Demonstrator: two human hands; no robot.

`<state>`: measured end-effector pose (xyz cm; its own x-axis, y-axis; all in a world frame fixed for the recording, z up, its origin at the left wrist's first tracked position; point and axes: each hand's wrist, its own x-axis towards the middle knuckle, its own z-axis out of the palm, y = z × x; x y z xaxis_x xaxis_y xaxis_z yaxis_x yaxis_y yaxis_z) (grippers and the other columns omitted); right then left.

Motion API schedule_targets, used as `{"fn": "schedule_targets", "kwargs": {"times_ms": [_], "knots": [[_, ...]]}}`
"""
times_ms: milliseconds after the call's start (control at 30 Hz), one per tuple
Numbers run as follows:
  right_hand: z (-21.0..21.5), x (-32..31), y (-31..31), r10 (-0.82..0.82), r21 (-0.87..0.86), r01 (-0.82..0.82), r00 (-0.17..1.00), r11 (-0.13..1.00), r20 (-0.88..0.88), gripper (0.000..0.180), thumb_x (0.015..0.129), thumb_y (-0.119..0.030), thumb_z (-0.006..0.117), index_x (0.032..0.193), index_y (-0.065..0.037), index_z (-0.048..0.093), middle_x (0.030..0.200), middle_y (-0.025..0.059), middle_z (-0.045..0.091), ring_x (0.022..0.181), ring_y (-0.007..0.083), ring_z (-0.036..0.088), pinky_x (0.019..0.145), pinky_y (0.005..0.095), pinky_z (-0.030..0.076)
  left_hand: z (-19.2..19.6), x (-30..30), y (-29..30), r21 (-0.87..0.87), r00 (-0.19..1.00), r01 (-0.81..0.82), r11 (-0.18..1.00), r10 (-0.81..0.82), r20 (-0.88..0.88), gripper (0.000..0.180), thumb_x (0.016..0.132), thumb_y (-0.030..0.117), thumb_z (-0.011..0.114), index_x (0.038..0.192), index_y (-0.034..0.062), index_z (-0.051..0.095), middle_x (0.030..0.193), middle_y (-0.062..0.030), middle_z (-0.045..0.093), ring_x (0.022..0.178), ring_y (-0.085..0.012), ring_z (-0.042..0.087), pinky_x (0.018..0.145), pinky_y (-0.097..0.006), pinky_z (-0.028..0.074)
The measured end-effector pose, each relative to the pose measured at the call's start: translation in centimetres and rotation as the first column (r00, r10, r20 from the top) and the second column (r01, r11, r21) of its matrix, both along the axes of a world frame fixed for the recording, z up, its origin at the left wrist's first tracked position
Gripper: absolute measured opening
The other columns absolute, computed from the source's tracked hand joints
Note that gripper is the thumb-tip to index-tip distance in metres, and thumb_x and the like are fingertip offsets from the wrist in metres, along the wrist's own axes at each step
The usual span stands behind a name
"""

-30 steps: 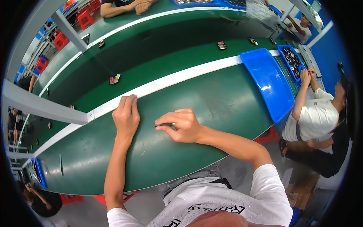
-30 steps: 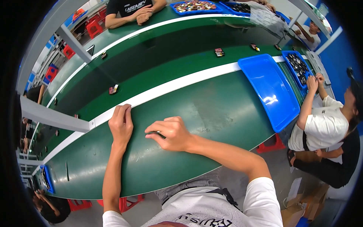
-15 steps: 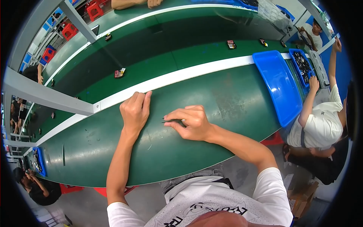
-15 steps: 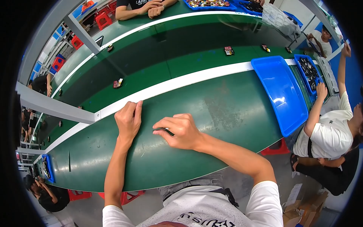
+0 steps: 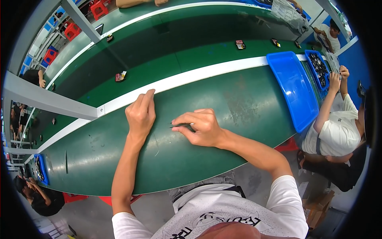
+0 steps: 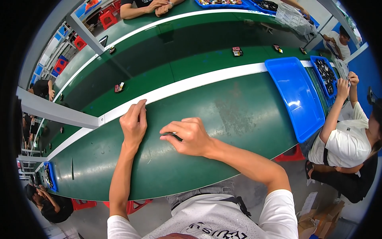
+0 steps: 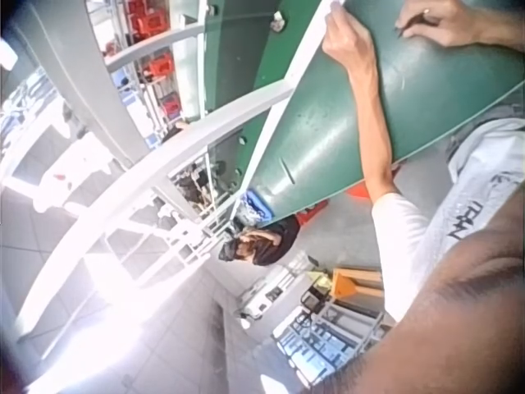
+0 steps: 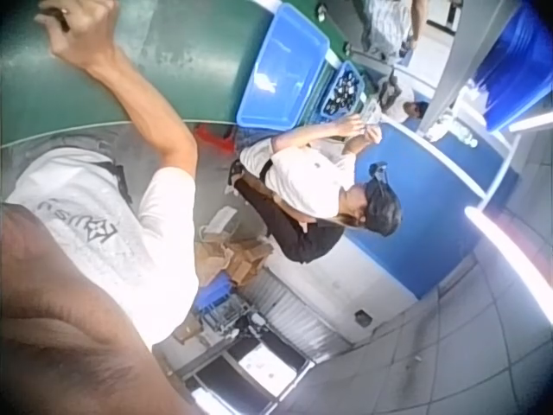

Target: Assembling small electronic components using tweezers on a conveyor belt.

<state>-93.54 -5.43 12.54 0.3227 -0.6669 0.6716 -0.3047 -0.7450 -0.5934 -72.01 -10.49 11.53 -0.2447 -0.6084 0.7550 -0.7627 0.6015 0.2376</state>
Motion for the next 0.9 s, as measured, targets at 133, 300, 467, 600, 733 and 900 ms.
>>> {"fn": "schedule_targets", "kwargs": {"times_ms": [133,300,467,600,733,900], "knots": [[-0.08,0.05,0.0,0.0,0.0,0.0,1.0,1.0,0.006,0.013,0.076,-0.01,0.083,0.082,-0.008,0.072,0.074,0.0045,0.072,0.049,0.0214,0.059,0.047,0.0312,0.042,-0.01,0.02,-0.02,-0.02,1.0,-0.007,1.0,0.008,0.001,0.016,0.086,-0.009,0.068,0.1,-0.0007,0.07,0.066,-0.0089,0.058,0.051,-0.0205,0.056,0.049,-0.032,0.044],[-0.09,0.0,-0.01,0.003,0.003,-0.003,1.0,1.0,-0.003,0.013,0.076,-0.01,0.082,0.083,-0.008,0.072,0.074,0.0047,0.072,0.049,0.0214,0.059,0.047,0.0314,0.042,0.35,-0.38,0.06,-0.026,1.0,-0.004,1.0,0.004,-0.024,0.007,0.085,-0.002,0.073,0.089,0.0018,0.068,0.064,-0.0079,0.057,0.047,-0.0237,0.053,0.045,-0.035,0.04],[-0.31,0.03,-0.15,0.007,-0.01,-0.007,1.0,1.0,0.0,0.014,0.075,-0.009,0.084,0.082,-0.008,0.073,0.078,0.0038,0.074,0.046,0.0173,0.054,0.046,0.0293,0.04,0.38,-0.26,0.12,-0.018,0.998,0.043,0.999,-0.043,-0.043,0.014,0.088,-0.001,0.073,0.079,0.0006,0.062,0.063,-0.0076,0.055,0.045,-0.0202,0.049,0.045,-0.034,0.036],[-0.47,0.06,-0.22,0.008,-0.026,-0.008,1.0,1.0,0.005,0.015,0.074,-0.009,0.086,0.082,-0.008,0.074,0.081,0.003,0.076,0.042,0.0135,0.05,0.045,0.0271,0.039,0.42,-0.17,0.22,-0.019,1.0,0.011,1.0,-0.011,0.016,0.034,0.086,0.004,0.077,0.065,0.0036,0.05,0.059,-0.0079,0.049,0.044,-0.0248,0.047,0.043,-0.037,0.034],[-0.64,0.12,-0.28,0.01,-0.022,-0.01,1.0,1.0,0.013,0.015,0.074,-0.009,0.086,0.082,-0.008,0.074,0.081,0.0032,0.076,0.043,0.0137,0.051,0.045,0.027,0.039,0.43,-0.19,0.19,-0.007,1.0,0.021,1.0,-0.021,-0.001,0.032,0.089,0.004,0.074,0.068,0.0028,0.05,0.061,-0.0091,0.049,0.045,-0.0264,0.048,0.044,-0.038,0.035],[-0.71,0.09,-0.3,0.012,-0.021,-0.012,1.0,1.0,0.017,0.014,0.074,-0.009,0.086,0.082,-0.008,0.074,0.081,0.0036,0.076,0.045,0.0149,0.054,0.046,0.0274,0.04,-0.06,-0.07,-0.24,-0.002,0.999,0.031,1.0,-0.031,-0.036,0.017,0.09,-0.001,0.068,0.079,0.0003,0.055,0.067,-0.011,0.055,0.049,-0.0283,0.054,0.046,-0.037,0.041]]}}
